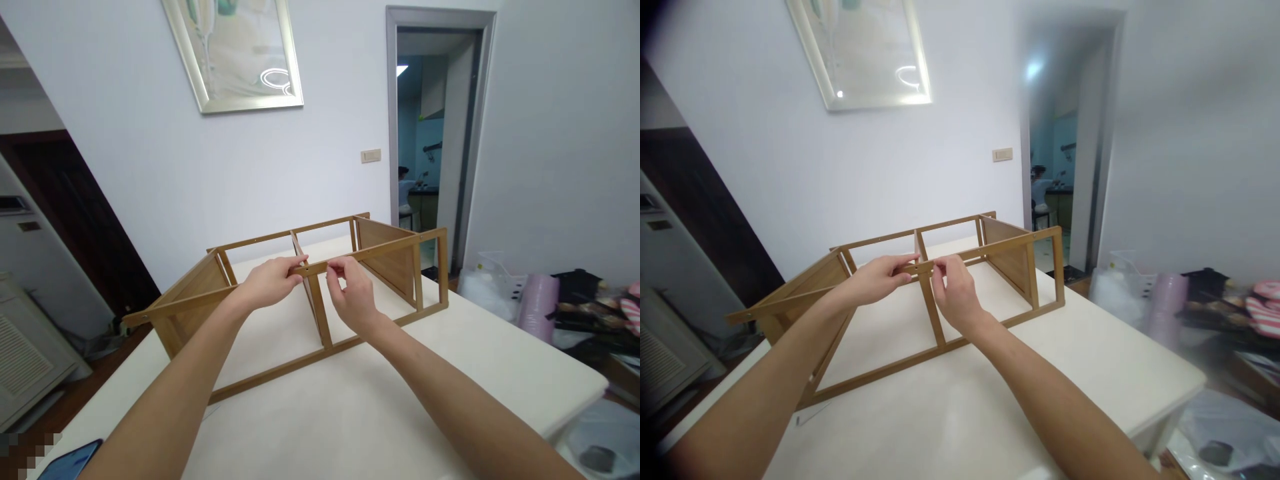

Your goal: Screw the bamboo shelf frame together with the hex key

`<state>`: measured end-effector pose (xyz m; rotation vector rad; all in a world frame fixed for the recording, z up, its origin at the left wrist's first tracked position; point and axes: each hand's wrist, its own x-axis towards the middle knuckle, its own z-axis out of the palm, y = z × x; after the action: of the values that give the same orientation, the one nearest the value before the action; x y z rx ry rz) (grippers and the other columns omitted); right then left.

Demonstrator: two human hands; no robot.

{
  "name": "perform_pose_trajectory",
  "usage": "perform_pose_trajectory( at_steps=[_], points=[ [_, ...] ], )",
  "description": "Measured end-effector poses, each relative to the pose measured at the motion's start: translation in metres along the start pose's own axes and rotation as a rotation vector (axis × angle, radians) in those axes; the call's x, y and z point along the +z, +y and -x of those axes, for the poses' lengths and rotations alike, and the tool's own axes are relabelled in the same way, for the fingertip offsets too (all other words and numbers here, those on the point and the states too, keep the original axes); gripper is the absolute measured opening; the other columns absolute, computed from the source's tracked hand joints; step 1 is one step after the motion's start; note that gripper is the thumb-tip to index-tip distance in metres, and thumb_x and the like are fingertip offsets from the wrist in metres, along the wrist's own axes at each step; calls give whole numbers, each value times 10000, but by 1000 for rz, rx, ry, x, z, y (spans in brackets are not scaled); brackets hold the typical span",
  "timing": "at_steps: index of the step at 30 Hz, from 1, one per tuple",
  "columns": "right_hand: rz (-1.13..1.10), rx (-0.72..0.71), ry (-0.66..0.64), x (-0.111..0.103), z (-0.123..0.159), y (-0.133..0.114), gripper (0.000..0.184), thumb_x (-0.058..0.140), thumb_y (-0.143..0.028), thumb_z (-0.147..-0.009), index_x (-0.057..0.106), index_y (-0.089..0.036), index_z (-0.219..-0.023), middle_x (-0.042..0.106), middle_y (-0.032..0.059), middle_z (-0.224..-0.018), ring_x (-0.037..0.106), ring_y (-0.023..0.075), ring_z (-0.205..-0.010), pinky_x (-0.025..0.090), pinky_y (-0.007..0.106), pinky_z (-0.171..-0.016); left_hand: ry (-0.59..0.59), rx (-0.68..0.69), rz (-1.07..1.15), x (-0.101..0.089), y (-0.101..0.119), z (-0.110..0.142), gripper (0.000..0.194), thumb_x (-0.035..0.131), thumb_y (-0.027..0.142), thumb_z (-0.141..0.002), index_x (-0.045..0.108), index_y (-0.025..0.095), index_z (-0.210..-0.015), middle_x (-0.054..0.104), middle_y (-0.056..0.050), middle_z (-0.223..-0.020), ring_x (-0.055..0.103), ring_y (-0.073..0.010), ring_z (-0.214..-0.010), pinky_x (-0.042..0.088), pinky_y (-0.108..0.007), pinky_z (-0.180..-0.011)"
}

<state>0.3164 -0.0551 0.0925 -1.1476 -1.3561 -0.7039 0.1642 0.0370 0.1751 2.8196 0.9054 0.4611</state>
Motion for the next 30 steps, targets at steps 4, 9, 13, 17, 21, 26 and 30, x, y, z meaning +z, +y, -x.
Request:
perform_pose_trajectory(
  at_steps=[4, 9, 13, 17, 21, 26, 30],
  points=[
    [34, -69, -29, 3, -6, 6, 126, 408, -176, -948, 517, -194, -1009, 642, 76, -967, 590, 187, -965, 471, 347, -835, -6, -12, 131, -1, -1, 0, 640, 539, 363, -807, 449, 198, -1419, 702, -52, -933, 621, -200, -826, 465, -288, -716],
    [136, -70, -96, 14, -15, 19, 147, 340, -169, -970, 485, -181, -947, 621, 64, -879, 554, 181, -827, 436, 373, -850, -226, -23, 327, -21, 0, -5, 643, 496, 424, -846, 387, 249, -1455, 623, 13, -743, 574, -135, -613, 476, -272, -639],
    [89, -16, -82, 19, -15, 23, 122, 342, -182, -966, 453, -182, -917, 578, 59, -858, 496, 181, -794, 418, 344, -786, -382, -106, 392, -31, -4, -18, 510, 461, 426, -862, 535, 266, -1340, 571, 19, -665, 590, -135, -541, 511, -278, -615],
    [35, -16, -87, 21, -16, 22, 109, 337, -192, -966, 437, -186, -922, 556, 62, -866, 477, 181, -802, 401, 338, -776, -341, -113, 401, -26, -10, -27, 450, 454, 478, -859, 580, 276, -1240, 606, 2, -735, 592, -130, -488, 516, -279, -545],
    [15, -21, -76, 22, -17, 23, 102, 333, -189, -968, 430, -188, -938, 547, 62, -874, 482, 184, -814, 399, 349, -784, -329, -86, 418, -21, -12, -28, 387, 463, 518, -846, 610, 243, -1075, 615, -2, -730, 598, -132, -484, 498, -263, -493],
    [11, -41, -51, 24, -18, 25, 102, 331, -190, -966, 432, -194, -950, 544, 62, -876, 495, 195, -830, 393, 365, -789, -310, -76, 382, -20, -9, -26, 376, 439, 527, -856, 585, 220, -1018, 550, 23, -633, 574, -124, -441, 441, -219, -414],
    [1, -52, -31, 25, -17, 23, 82, 350, -177, -957, 427, -202, -952, 551, 61, -871, 499, 200, -816, 387, 374, -782, -316, -85, 405, -21, -11, -25, 356, 458, 481, -847, 582, 230, -1067, 569, 20, -688, 550, -107, -426, 428, -214, -405]
  ],
)
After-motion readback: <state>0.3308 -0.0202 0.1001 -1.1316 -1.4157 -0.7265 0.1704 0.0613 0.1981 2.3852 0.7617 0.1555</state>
